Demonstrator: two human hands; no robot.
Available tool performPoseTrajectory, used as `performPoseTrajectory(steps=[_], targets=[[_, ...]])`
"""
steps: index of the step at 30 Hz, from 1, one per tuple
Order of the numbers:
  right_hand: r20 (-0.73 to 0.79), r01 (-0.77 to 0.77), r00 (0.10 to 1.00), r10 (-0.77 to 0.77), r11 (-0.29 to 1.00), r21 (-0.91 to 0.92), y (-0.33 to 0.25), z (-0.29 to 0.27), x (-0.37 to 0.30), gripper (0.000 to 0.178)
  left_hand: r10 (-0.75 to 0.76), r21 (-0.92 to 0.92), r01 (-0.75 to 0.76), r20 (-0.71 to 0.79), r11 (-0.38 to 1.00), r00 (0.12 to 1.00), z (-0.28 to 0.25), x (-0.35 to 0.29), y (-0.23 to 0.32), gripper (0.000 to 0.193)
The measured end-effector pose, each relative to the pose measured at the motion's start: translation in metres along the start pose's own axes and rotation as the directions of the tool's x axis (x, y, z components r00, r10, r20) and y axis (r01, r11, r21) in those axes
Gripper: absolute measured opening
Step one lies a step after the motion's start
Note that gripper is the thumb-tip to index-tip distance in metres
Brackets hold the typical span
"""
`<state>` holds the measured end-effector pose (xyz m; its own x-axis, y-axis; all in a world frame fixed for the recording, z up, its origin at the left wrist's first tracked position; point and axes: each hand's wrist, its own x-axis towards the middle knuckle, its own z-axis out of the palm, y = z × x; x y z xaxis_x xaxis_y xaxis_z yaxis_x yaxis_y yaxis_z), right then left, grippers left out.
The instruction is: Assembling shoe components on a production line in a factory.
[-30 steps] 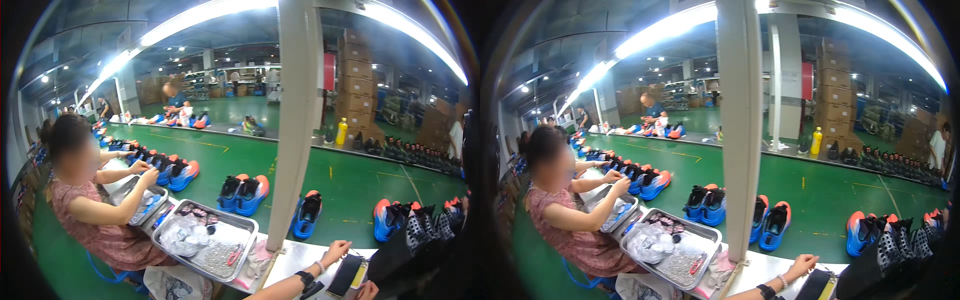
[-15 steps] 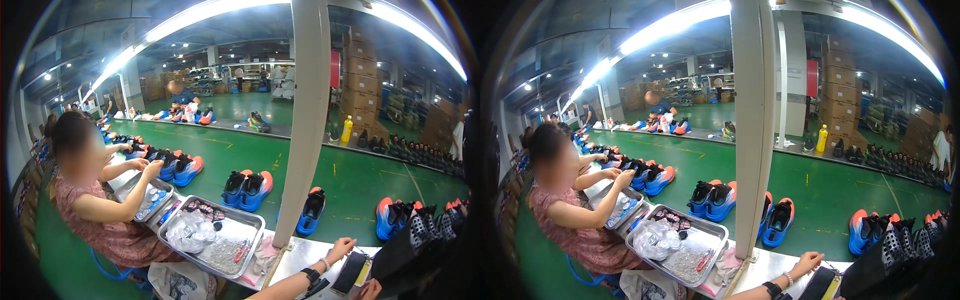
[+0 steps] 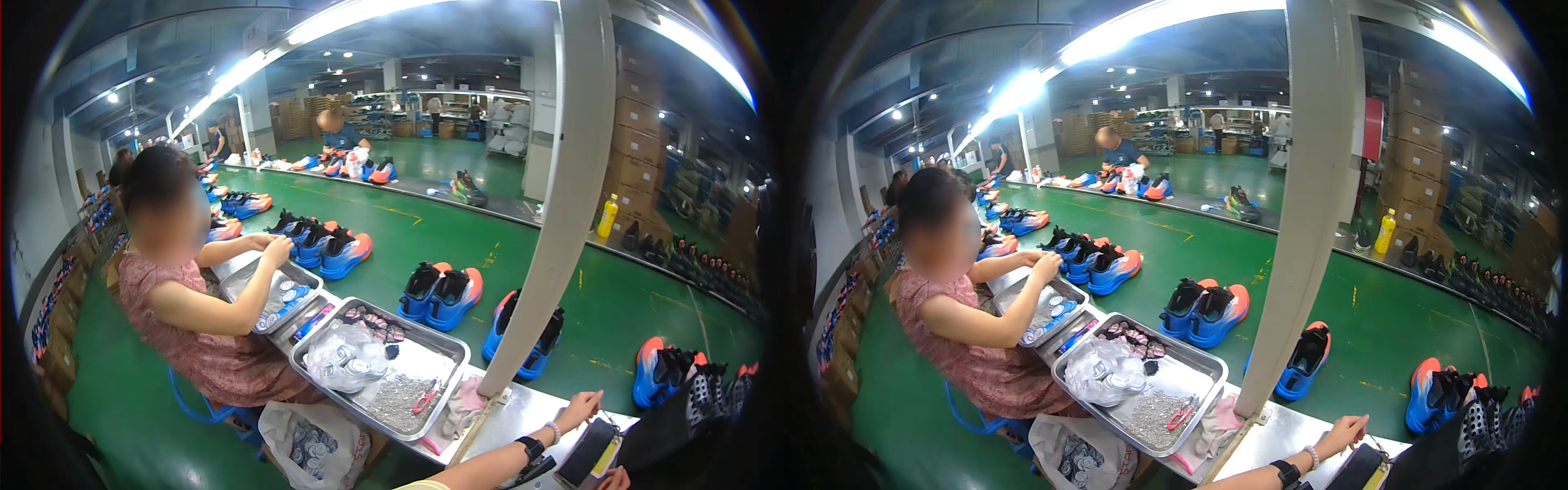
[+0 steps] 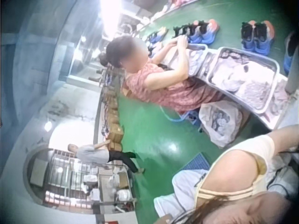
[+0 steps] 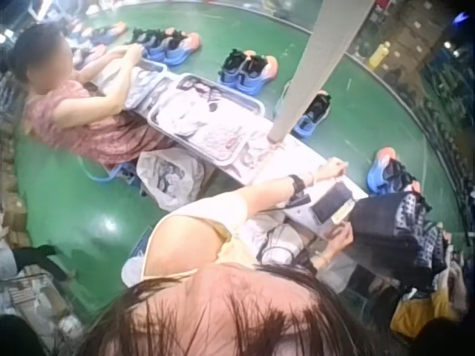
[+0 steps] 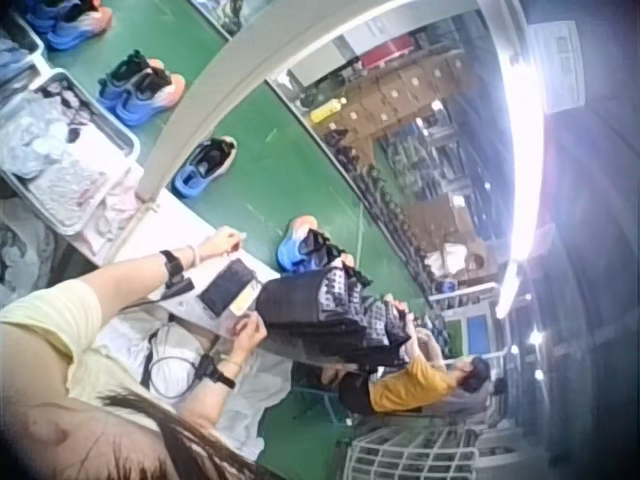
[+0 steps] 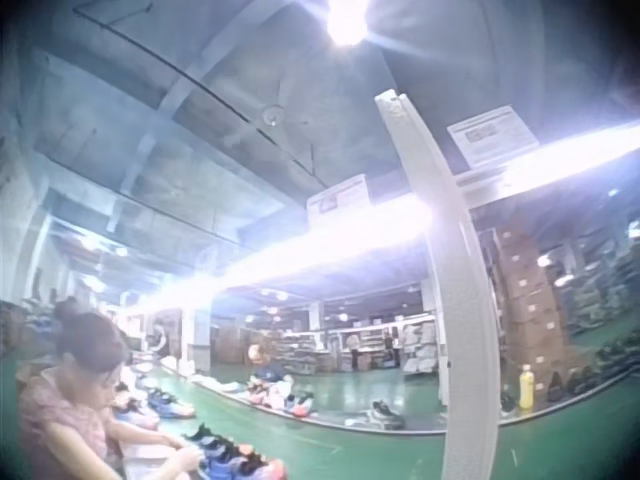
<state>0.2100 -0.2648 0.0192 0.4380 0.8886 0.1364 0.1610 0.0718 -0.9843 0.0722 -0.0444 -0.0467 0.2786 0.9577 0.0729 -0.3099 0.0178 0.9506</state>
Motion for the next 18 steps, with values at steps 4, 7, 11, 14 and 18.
performPoseTrajectory(steps=[4,7,11,14,18], targets=[[-0.053,-0.037,0.998,0.037,0.999,-0.006,0.0,-0.005,0.002,0.033,0.015,-0.013,-0.015,0.036,1.0,0.999,0.007,0.006,-0.006,0.039],[-0.049,-0.083,0.995,0.083,0.996,0.016,0.022,-0.02,0.011,0.027,-0.034,-0.031,0.035,0.045,0.999,0.998,0.007,0.014,-0.018,0.032],[-0.144,-0.04,0.988,0.056,0.993,0.109,0.069,-0.029,0.024,0.029,-0.144,0.043,0.143,0.018,0.989,0.989,0.009,0.0,-0.003,0.035],[-0.087,-0.082,0.992,0.094,0.988,0.129,0.049,-0.014,0.02,0.025,-0.137,-0.049,0.136,-0.032,0.99,0.99,0.0,-0.008,0.017,0.028],[-0.095,-0.08,0.991,0.095,0.986,0.148,0.051,-0.02,0.016,0.022,-0.13,-0.028,0.129,-0.053,0.991,0.99,0.018,-0.009,0.024,0.019]])
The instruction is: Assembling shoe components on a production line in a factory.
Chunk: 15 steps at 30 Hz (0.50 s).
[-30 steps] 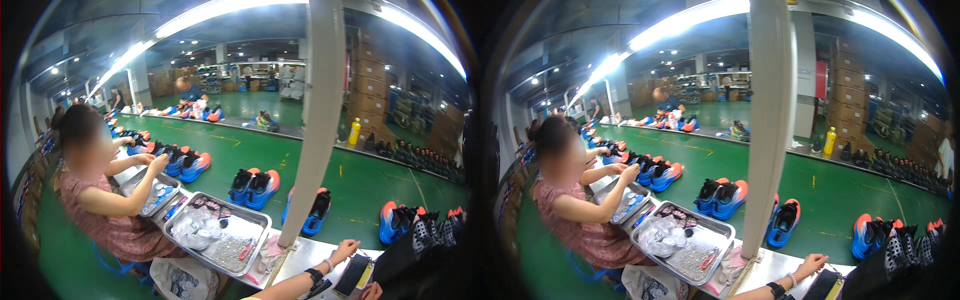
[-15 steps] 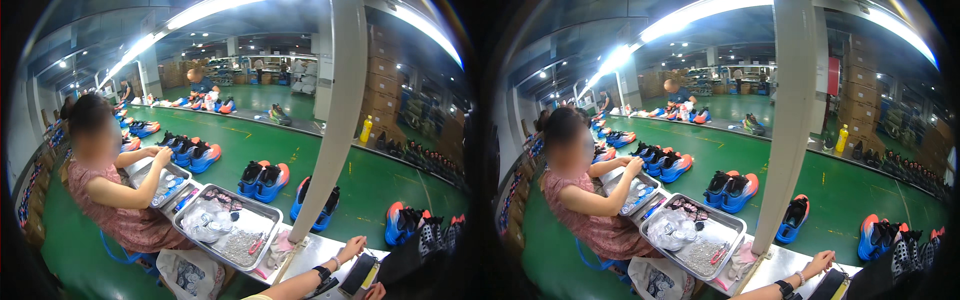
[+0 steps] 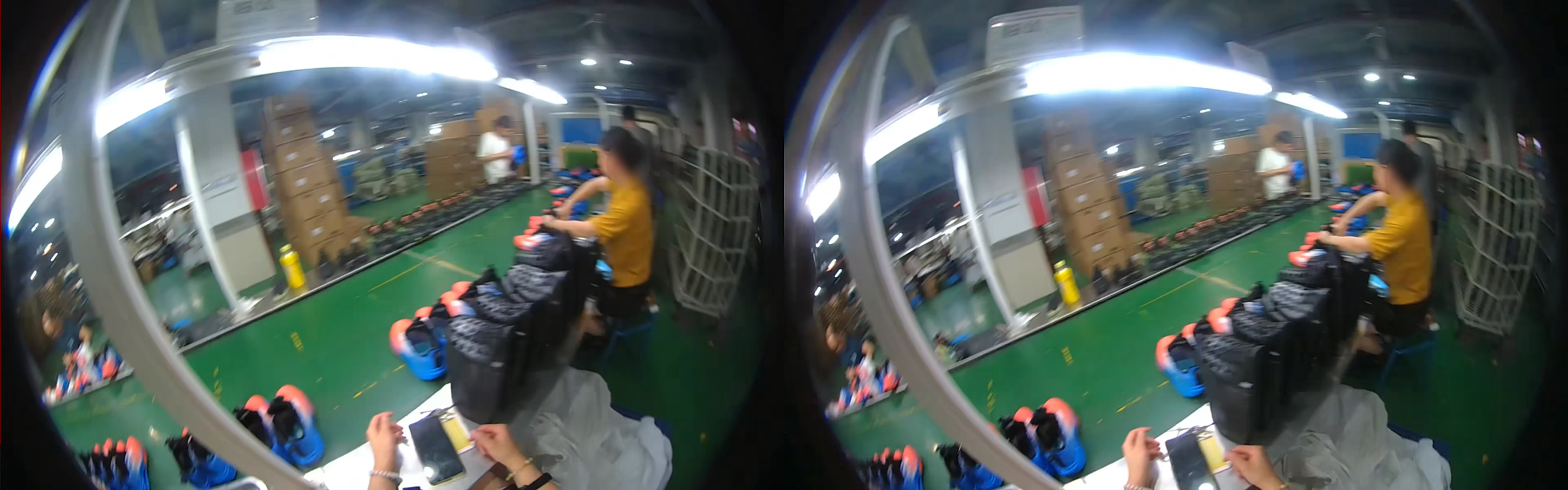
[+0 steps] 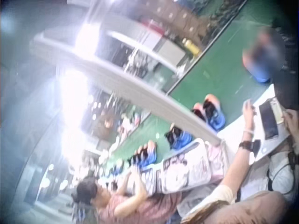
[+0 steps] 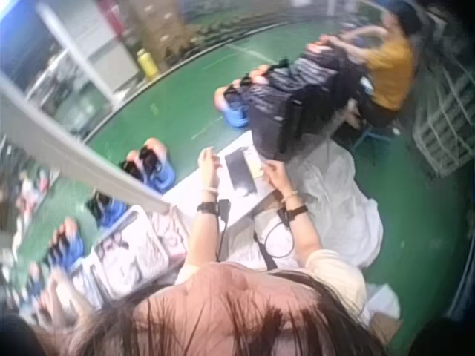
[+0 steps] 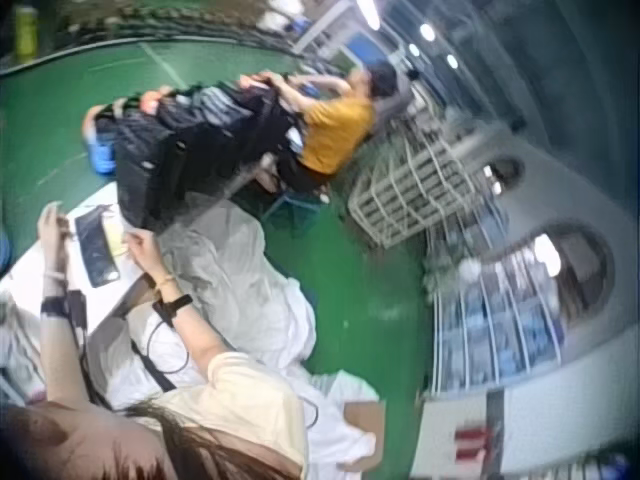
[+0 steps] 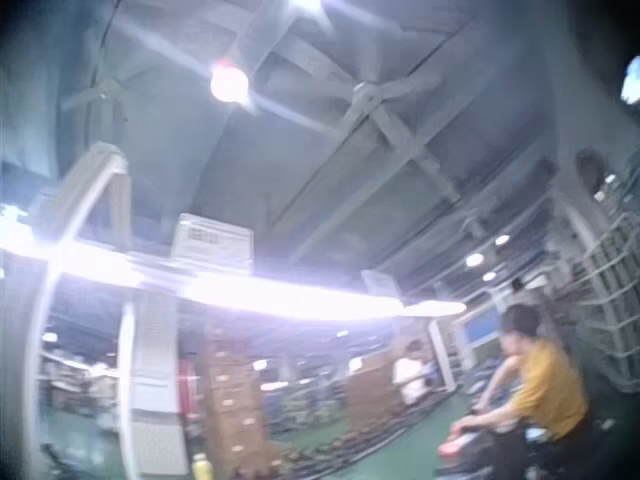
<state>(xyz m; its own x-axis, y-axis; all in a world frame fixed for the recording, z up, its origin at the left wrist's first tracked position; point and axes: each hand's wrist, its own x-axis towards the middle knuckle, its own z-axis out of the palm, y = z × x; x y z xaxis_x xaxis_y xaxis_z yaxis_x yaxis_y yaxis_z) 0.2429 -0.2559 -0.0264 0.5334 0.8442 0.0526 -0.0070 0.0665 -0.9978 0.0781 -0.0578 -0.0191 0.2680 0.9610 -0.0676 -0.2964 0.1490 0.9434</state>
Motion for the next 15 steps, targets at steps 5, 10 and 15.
performPoseTrajectory(steps=[5,10,15], targets=[[-0.011,0.046,0.999,-0.046,0.999,-0.005,0.006,-0.004,-0.002,0.022,0.048,-0.045,-0.045,0.065,0.998,0.997,0.013,-0.012,0.004,0.021],[-0.041,0.053,0.998,-0.056,0.997,-0.058,0.016,-0.002,0.003,0.022,0.063,-0.056,-0.057,0.115,0.997,0.991,0.016,-0.029,0.022,0.022],[-0.031,-0.006,1.0,0.005,1.0,-0.028,-0.009,0.001,-0.003,0.025,0.068,-0.011,-0.067,0.083,0.998,0.994,0.021,-0.039,0.032,0.019]])
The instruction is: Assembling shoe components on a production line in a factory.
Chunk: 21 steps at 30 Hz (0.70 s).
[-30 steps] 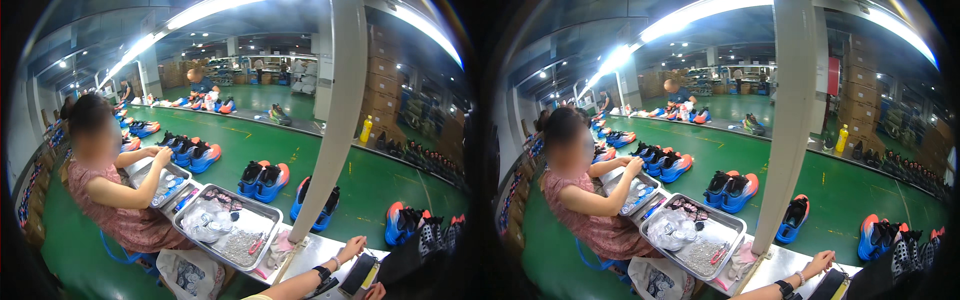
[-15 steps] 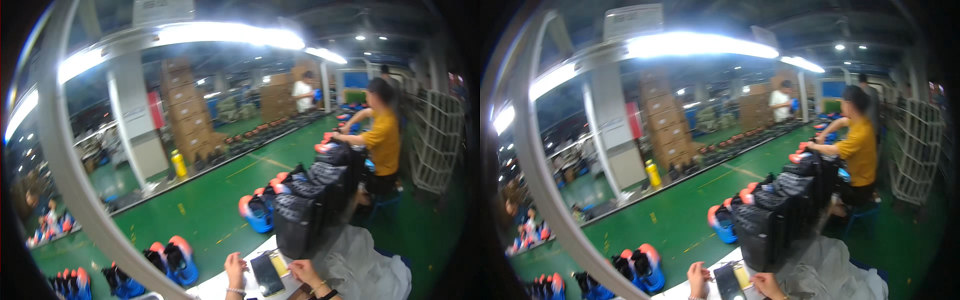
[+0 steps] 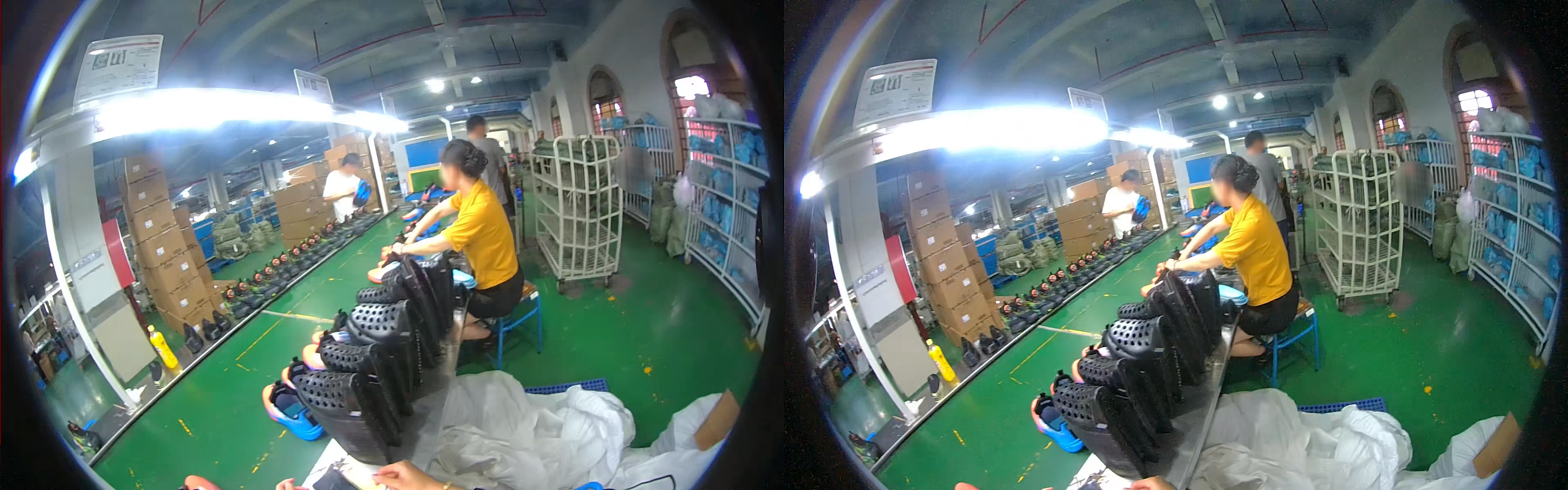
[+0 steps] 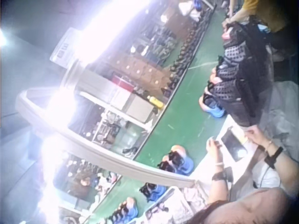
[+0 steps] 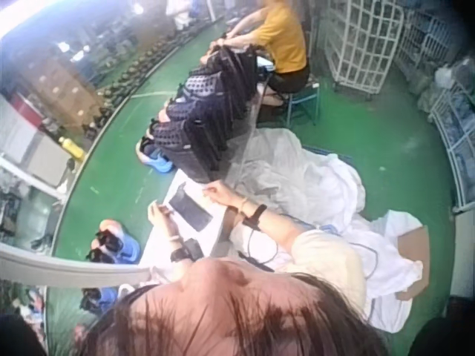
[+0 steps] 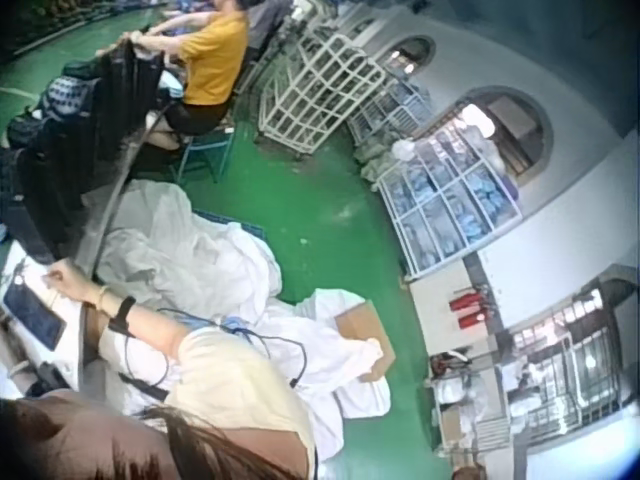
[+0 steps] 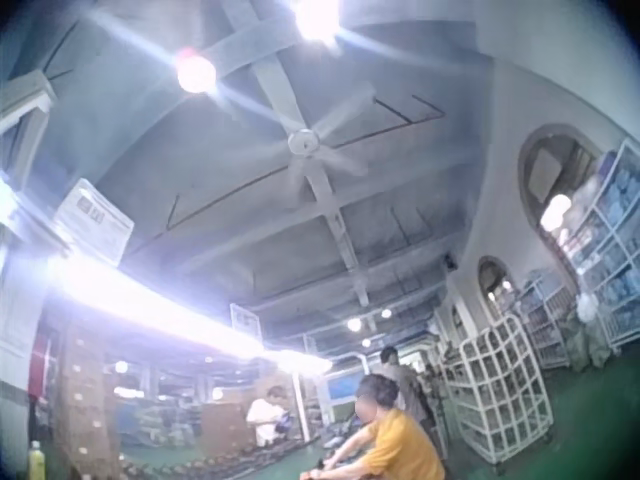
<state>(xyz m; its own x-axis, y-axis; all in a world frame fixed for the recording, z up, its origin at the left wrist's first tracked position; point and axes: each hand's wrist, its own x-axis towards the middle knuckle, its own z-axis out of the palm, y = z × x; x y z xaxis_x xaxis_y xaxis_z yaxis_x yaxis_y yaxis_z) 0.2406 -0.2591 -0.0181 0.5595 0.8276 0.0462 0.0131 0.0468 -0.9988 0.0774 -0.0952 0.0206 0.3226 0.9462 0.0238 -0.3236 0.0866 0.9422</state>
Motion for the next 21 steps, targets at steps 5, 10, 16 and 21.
performPoseTrajectory(steps=[5,10,16,21], targets=[[-0.024,-0.025,0.999,0.027,0.998,0.063,0.005,0.001,0.003,0.024,-0.045,0.027,0.045,-0.011,0.999,0.999,0.002,0.004,0.003,0.021],[-0.019,0.033,0.999,-0.033,0.999,0.013,-0.001,0.007,0.007,0.022,0.093,0.099,-0.089,-0.038,0.991,0.995,-0.05,0.066,-0.078,0.025],[0.036,-0.038,0.999,0.037,0.999,0.02,0.023,0.014,0.006,0.02,0.032,0.095,-0.02,-0.126,0.995,0.992,-0.07,0.053,-0.081,0.022],[-0.033,0.081,0.996,-0.08,0.996,0.025,0.004,-0.003,-0.005,0.023,-0.044,0.026,0.044,-0.031,0.999,0.999,-0.014,0.019,-0.026,0.018]])
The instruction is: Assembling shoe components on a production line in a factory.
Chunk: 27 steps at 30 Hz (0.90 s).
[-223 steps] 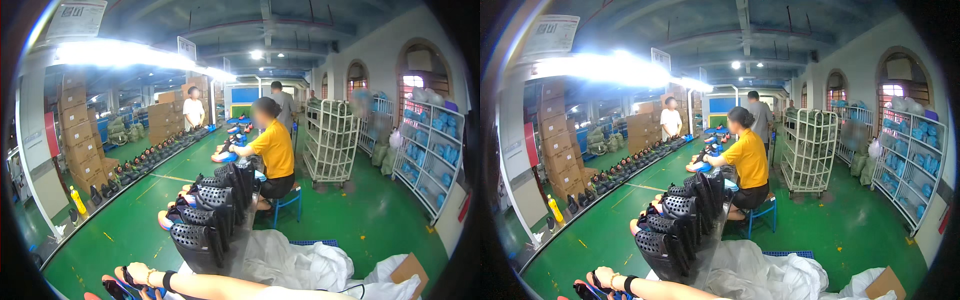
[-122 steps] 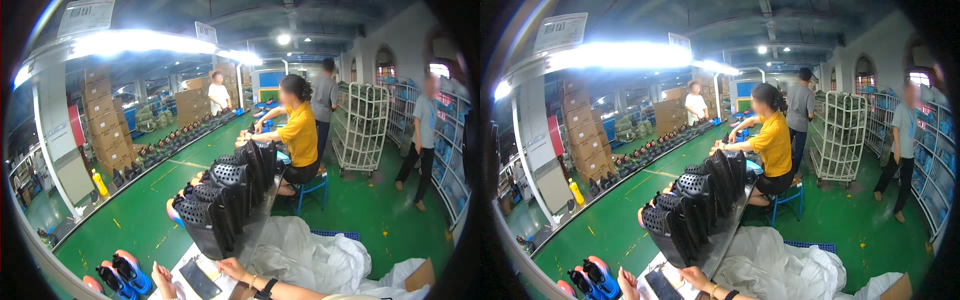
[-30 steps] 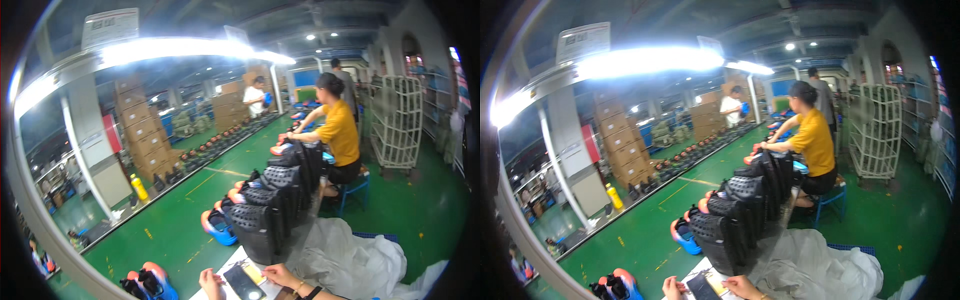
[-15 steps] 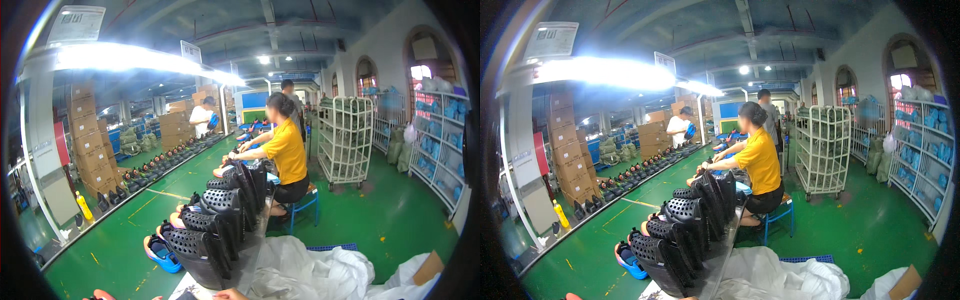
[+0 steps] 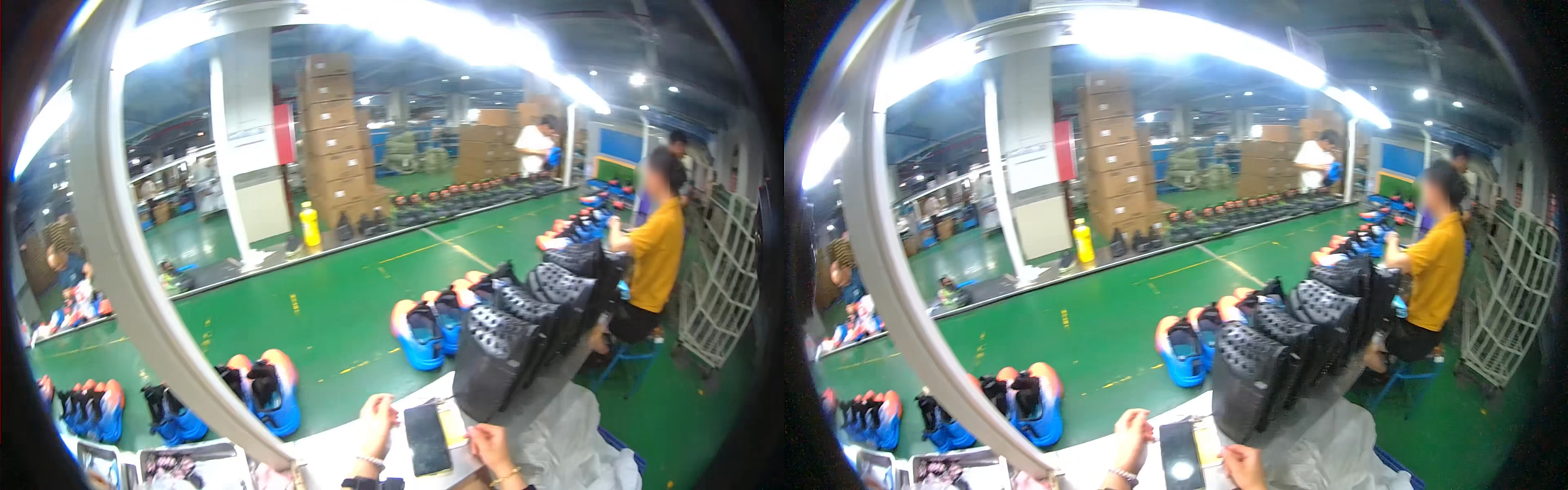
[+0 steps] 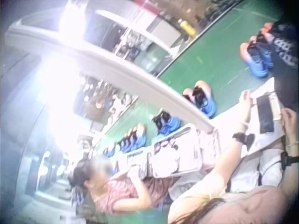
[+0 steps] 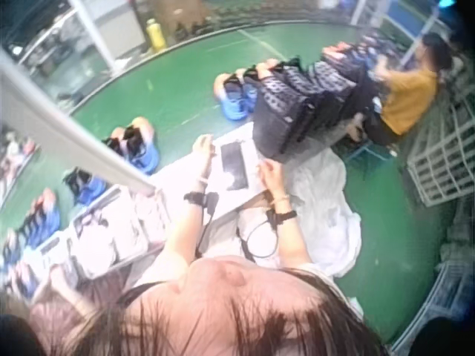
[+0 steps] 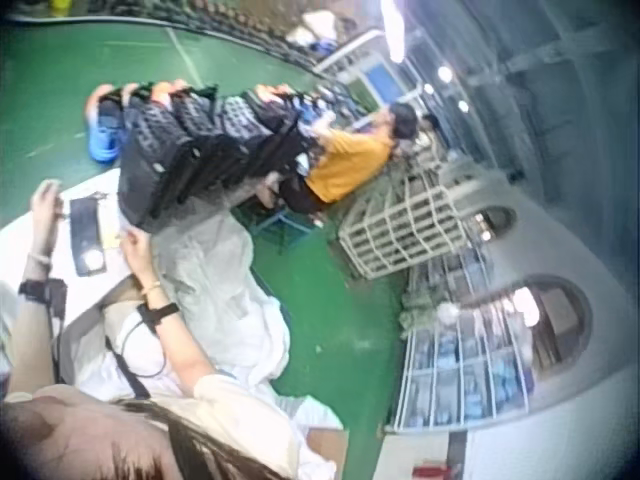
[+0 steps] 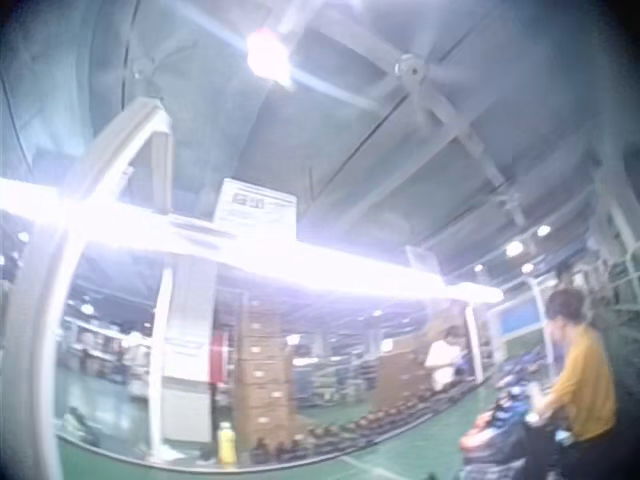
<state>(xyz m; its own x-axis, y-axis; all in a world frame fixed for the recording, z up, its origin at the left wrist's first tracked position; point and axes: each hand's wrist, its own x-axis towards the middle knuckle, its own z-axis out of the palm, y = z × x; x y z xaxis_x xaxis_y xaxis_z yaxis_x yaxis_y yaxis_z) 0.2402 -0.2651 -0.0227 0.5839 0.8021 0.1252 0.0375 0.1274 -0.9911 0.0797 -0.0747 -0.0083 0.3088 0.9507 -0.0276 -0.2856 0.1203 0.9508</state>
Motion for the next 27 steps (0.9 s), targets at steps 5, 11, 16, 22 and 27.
performPoseTrajectory(steps=[5,11,16,22,27], targets=[[0.168,-0.058,0.985,0.034,0.989,0.136,-0.044,-0.002,0.003,0.026,-0.024,-0.037,0.024,0.025,0.999,0.999,-0.011,0.002,-0.008,0.015],[0.712,-0.022,0.561,-0.422,0.852,0.523,-0.266,0.026,-0.03,0.042,0.083,0.01,-0.083,0.021,0.997,0.996,-0.025,0.005,0.011,0.015],[0.155,-0.383,0.244,-0.957,0.052,0.922,-0.321,0.1,-0.065,0.034,0.015,0.044,-0.018,0.079,0.999,0.997,-0.01,0.018,-0.002,0.017],[0.249,-0.374,0.075,-0.966,0.204,0.905,-0.335,0.048,-0.093,0.029,0.023,0.066,-0.032,0.125,0.997,0.992,-0.005,0.017,-0.016,0.017],[0.401,-0.22,-0.107,-0.91,0.415,0.883,-0.372,0.018,-0.091,0.019,0.015,0.025,-0.017,0.091,1.0,0.996,-0.006,0.005,-0.004,0.015]])
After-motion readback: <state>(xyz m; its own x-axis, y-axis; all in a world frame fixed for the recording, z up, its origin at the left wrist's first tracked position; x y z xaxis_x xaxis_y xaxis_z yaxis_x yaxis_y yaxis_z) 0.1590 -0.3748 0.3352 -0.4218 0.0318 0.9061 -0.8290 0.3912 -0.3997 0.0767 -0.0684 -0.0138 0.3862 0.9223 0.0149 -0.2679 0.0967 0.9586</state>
